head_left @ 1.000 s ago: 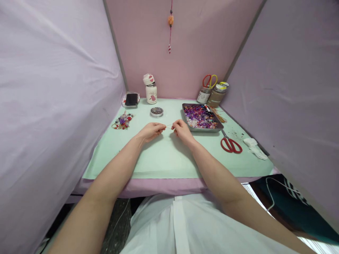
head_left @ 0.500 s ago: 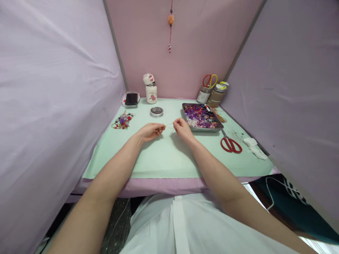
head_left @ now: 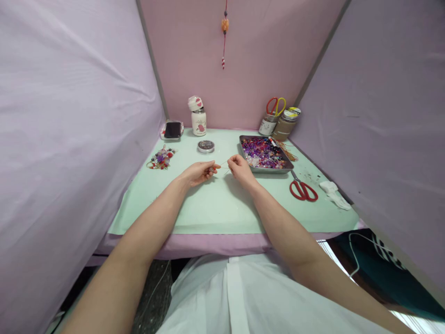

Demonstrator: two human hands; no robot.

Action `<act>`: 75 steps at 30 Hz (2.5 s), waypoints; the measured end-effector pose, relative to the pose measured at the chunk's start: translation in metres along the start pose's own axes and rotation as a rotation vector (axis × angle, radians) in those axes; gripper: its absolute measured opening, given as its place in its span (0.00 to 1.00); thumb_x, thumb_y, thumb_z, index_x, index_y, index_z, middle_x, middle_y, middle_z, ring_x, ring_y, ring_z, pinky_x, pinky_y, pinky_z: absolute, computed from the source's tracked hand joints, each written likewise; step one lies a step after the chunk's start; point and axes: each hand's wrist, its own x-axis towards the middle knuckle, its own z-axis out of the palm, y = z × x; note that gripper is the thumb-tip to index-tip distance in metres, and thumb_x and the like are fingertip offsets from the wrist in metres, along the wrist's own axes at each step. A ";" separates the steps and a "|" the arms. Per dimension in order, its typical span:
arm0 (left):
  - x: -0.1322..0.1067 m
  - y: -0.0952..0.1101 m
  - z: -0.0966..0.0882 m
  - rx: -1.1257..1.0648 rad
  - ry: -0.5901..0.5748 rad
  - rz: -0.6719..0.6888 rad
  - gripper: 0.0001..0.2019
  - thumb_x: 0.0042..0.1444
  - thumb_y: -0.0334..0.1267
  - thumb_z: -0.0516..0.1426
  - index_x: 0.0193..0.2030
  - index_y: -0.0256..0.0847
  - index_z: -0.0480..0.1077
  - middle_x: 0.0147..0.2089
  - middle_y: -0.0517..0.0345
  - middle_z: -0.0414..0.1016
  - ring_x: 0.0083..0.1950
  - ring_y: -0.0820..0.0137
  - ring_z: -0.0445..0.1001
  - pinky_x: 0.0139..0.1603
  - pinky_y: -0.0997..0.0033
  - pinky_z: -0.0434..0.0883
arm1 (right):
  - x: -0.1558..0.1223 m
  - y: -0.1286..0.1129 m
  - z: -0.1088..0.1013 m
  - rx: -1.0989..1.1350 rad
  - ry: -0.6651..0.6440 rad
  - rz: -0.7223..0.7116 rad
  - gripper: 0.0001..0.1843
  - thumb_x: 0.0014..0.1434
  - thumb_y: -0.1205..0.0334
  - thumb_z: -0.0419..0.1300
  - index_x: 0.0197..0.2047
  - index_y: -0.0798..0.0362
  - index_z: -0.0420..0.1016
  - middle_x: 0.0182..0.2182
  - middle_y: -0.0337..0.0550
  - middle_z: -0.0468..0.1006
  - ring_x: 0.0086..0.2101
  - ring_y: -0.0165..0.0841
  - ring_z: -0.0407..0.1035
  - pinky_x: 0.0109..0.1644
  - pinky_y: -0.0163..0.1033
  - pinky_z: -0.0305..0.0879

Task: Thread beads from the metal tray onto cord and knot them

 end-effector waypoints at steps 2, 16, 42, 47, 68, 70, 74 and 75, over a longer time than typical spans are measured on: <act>0.000 0.000 0.000 0.011 0.006 0.005 0.12 0.56 0.41 0.58 0.34 0.32 0.77 0.28 0.53 0.70 0.26 0.78 0.64 0.28 0.76 0.63 | 0.000 0.000 0.000 -0.005 -0.003 -0.002 0.09 0.54 0.54 0.55 0.28 0.49 0.61 0.20 0.33 0.63 0.23 0.29 0.57 0.26 0.35 0.55; -0.004 0.002 0.002 0.144 0.048 0.130 0.10 0.42 0.38 0.65 0.26 0.35 0.71 0.24 0.60 0.65 0.23 0.79 0.57 0.26 0.73 0.54 | -0.001 -0.001 -0.003 -0.094 -0.038 -0.069 0.09 0.53 0.54 0.55 0.29 0.50 0.64 0.22 0.35 0.65 0.24 0.29 0.58 0.29 0.35 0.54; -0.018 0.012 0.005 0.723 0.055 0.245 0.14 0.48 0.48 0.57 0.33 0.37 0.72 0.26 0.62 0.65 0.25 0.76 0.59 0.26 0.74 0.56 | -0.016 -0.007 0.011 -0.223 -0.304 -0.189 0.18 0.56 0.59 0.56 0.49 0.54 0.72 0.36 0.42 0.79 0.27 0.26 0.64 0.37 0.34 0.62; -0.011 0.010 -0.002 0.727 0.136 0.298 0.14 0.47 0.47 0.57 0.32 0.36 0.73 0.27 0.62 0.67 0.25 0.77 0.59 0.26 0.74 0.57 | -0.012 -0.003 0.007 -0.264 -0.267 -0.139 0.11 0.56 0.60 0.55 0.36 0.55 0.76 0.27 0.39 0.77 0.27 0.27 0.65 0.35 0.33 0.59; -0.002 0.009 -0.028 1.228 0.135 0.312 0.15 0.44 0.35 0.57 0.41 0.37 0.74 0.40 0.53 0.75 0.39 0.67 0.71 0.43 0.70 0.67 | -0.010 -0.013 -0.019 -1.014 -0.318 -0.175 0.13 0.61 0.63 0.52 0.39 0.51 0.79 0.40 0.45 0.80 0.39 0.34 0.71 0.39 0.34 0.59; -0.001 0.007 -0.031 1.210 0.155 0.302 0.18 0.43 0.31 0.55 0.44 0.37 0.72 0.43 0.52 0.75 0.41 0.67 0.71 0.46 0.70 0.67 | -0.009 -0.010 -0.019 -1.009 -0.313 -0.174 0.13 0.60 0.63 0.52 0.40 0.51 0.79 0.39 0.46 0.80 0.39 0.35 0.71 0.39 0.34 0.59; 0.001 0.007 -0.038 1.194 0.201 0.289 0.17 0.45 0.30 0.54 0.44 0.38 0.71 0.43 0.51 0.75 0.41 0.66 0.71 0.45 0.69 0.66 | -0.008 -0.006 -0.019 -0.983 -0.298 -0.158 0.13 0.59 0.64 0.52 0.38 0.50 0.79 0.38 0.47 0.81 0.37 0.36 0.71 0.37 0.35 0.58; 0.000 0.008 -0.040 1.204 0.221 0.292 0.15 0.46 0.30 0.54 0.43 0.39 0.71 0.42 0.51 0.75 0.41 0.66 0.71 0.45 0.69 0.66 | -0.008 -0.006 -0.019 -0.977 -0.297 -0.154 0.13 0.59 0.65 0.53 0.38 0.50 0.79 0.37 0.47 0.81 0.37 0.37 0.71 0.37 0.35 0.58</act>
